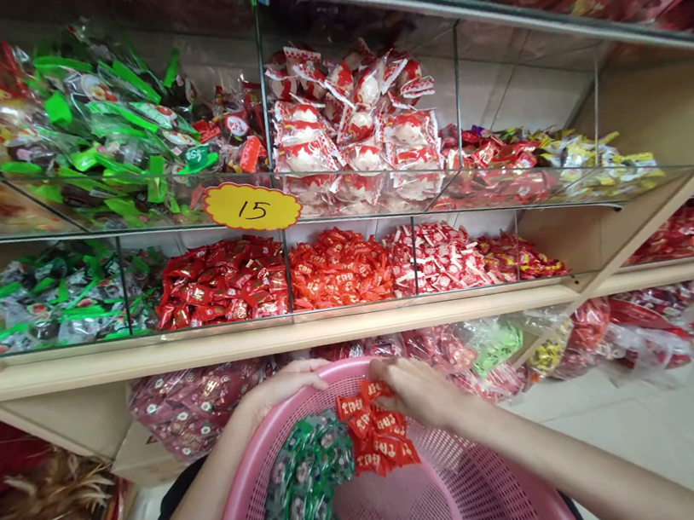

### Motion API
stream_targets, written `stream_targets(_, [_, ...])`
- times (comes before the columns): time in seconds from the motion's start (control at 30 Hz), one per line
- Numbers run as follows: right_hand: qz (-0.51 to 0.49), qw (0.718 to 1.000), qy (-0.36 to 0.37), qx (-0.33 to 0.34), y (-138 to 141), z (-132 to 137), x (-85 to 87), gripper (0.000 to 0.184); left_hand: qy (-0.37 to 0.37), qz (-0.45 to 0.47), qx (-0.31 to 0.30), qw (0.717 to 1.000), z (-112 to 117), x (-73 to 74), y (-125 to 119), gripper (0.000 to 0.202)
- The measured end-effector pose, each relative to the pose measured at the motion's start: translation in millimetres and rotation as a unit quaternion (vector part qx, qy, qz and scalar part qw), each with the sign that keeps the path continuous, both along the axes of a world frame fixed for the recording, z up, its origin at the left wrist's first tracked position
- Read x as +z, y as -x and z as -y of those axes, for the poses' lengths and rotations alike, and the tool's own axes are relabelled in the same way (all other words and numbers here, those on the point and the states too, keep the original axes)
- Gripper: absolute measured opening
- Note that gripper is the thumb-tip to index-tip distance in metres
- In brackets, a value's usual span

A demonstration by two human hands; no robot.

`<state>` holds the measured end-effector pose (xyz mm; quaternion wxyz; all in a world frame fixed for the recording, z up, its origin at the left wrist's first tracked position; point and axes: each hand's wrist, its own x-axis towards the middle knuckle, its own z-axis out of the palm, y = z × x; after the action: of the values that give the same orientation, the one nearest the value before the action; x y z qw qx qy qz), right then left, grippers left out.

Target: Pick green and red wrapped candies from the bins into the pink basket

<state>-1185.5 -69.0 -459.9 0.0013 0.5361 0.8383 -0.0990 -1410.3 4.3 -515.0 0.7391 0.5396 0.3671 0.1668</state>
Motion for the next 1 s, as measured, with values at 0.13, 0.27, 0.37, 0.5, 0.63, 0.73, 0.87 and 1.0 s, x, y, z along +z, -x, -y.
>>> stream_targets(0.13, [0.066, 0.997, 0.005, -0.027, 3, 2, -3.3, 0.021, 0.006, -0.016, 0.011, 1.0, 2, 1.3, 1, 0.045])
stream_targets(0.27, [0.077, 0.996, 0.007, -0.036, 10, 4, -6.7, 0.022, 0.008, -0.017, 0.01, 1.0, 2, 3.6, 1, 0.047])
stream_targets(0.37, [0.09, 0.995, 0.009, -0.038, 13, 7, -16.9, 0.027, -0.008, -0.032, 0.009, 0.999, 2, 4.4, 1, 0.046])
stream_targets(0.5, [0.106, 0.994, 0.001, -0.039, 15, 8, -19.3, 0.032, -0.023, -0.026, 0.002, 0.999, 1, 3.9, 1, 0.045])
stream_targets(0.63, [0.073, 0.995, -0.053, -0.05, 23, -2, 9.6, 0.03, -0.038, -0.022, 0.0, 0.999, 0, 1.5, 1, 0.043])
stream_targets(0.73, [0.011, 0.991, -0.122, -0.057, 36, -23, 40.2, 0.027, -0.038, -0.011, -0.006, 0.999, -1, -1.1, 1, 0.042])
stream_targets(0.87, [-0.055, 0.977, -0.191, -0.074, 58, -65, 64.7, 0.022, -0.024, 0.01, -0.012, 1.0, -2, -4.1, 1, 0.042])
stream_targets(1.0, [-0.069, 0.978, -0.166, -0.109, 78, -101, 67.0, 0.028, -0.037, 0.005, -0.005, 0.999, -2, -4.8, 3, 0.041])
